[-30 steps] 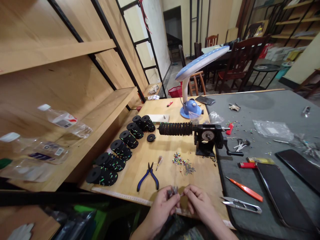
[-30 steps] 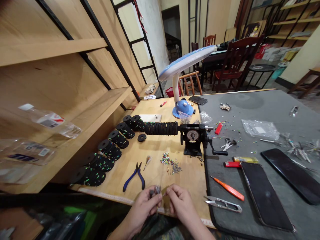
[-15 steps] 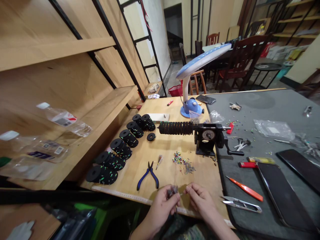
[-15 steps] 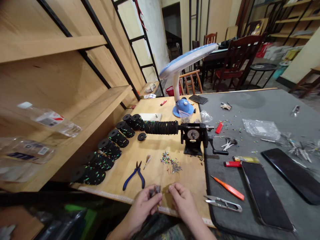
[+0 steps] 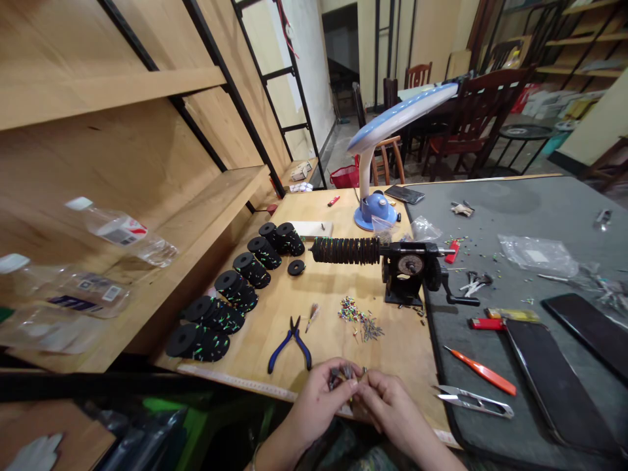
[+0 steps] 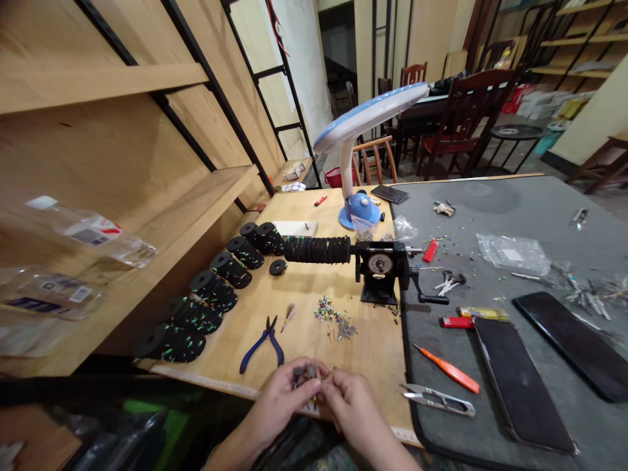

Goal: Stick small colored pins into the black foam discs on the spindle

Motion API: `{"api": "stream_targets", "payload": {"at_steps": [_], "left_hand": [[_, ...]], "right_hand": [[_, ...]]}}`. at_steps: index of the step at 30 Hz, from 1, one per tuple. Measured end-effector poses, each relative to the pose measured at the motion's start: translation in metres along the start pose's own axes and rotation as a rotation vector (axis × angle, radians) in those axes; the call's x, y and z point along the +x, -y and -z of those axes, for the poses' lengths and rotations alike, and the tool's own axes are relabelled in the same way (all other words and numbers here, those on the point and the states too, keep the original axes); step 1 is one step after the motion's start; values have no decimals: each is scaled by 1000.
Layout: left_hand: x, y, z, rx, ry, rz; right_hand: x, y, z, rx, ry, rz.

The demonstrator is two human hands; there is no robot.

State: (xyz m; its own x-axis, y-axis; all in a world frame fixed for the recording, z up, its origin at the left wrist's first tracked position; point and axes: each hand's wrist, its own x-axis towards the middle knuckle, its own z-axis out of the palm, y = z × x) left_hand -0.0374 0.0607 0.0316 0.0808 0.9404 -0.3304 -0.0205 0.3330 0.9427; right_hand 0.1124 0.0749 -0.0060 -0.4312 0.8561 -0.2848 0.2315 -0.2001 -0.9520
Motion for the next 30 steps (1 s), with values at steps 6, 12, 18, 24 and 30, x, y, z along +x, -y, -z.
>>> {"api": "stream_targets", "payload": {"at_steps": [6, 12, 18, 24, 30], "left_hand": [[3, 2, -7, 181, -107, -59], [4, 13, -7, 279, -187, -145], [9, 12, -9, 70, -143, -147], [15, 17, -7, -194, -171, 7], [15, 11, 2, -129, -188, -2]], "right_hand": [[1, -1, -3, -467, -123, 103], [3, 0, -9, -638, -169, 109], [2, 3, -6, -535, -114, 105], [3, 1, -2, -214, -98, 60], [8, -5, -3, 167, -94, -49]]}}
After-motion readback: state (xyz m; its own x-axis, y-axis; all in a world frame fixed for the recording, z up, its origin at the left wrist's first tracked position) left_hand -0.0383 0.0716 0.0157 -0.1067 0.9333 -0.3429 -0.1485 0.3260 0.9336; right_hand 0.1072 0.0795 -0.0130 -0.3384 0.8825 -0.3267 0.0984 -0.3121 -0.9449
